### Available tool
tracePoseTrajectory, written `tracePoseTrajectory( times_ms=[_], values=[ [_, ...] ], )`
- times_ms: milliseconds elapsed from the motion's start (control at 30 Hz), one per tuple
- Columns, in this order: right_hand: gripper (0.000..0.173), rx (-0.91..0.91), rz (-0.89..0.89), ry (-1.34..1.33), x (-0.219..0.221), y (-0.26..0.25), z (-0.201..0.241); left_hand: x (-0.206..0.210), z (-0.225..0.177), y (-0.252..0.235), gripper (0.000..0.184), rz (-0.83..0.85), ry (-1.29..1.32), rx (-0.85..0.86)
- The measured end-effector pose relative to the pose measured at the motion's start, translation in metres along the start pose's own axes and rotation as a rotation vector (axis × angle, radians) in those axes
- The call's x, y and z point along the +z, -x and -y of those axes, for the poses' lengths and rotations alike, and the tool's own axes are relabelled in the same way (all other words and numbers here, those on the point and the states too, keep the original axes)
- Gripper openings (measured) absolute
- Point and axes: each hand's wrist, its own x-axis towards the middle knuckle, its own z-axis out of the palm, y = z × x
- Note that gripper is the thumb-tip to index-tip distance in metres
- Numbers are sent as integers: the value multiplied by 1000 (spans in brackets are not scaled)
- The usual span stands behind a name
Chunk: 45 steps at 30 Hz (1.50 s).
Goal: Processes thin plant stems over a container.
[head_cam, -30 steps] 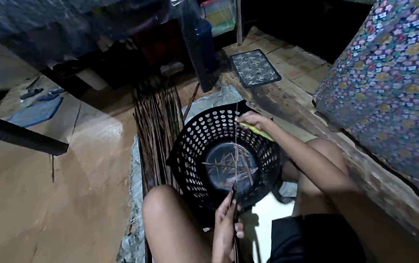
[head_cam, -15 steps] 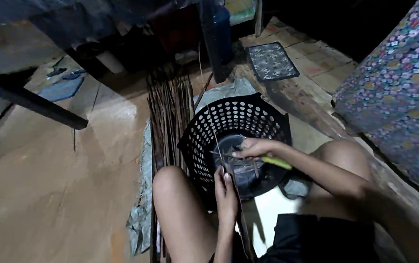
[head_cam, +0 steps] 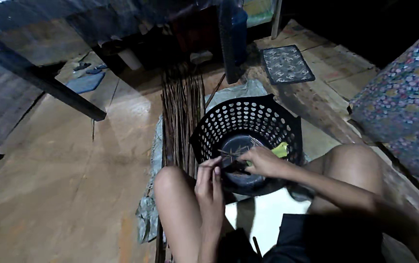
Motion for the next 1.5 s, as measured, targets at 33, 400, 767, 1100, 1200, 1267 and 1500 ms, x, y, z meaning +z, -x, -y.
tracePoseTrajectory(
  times_ms=[33,400,767,1100,1200,1267,1500],
  values=[
    [30,3,-25,7,-3,-1,-1,-6,-3,1,25,-4,-55,93],
    [45,-64,311,-982,3,63,34,-12,-14,18,12,-126,-51,440],
    [56,-302,197,-1359,13,63,44,-11,-25,23,18,-185,63,405],
    [40,-338,277,-1461,10,44,36,2,-32,34,20,-201,147,405],
    [26,-234,153,-1421,-1,34,24,4,-27,37,20,-177,160,410],
    [21,-136,11,-1370,-10,25,11,3,-24,39,20,-171,161,427],
    [21,66,-60,-1343,-26,-17,-52,5,-17,51,22,-127,165,411]
  ],
)
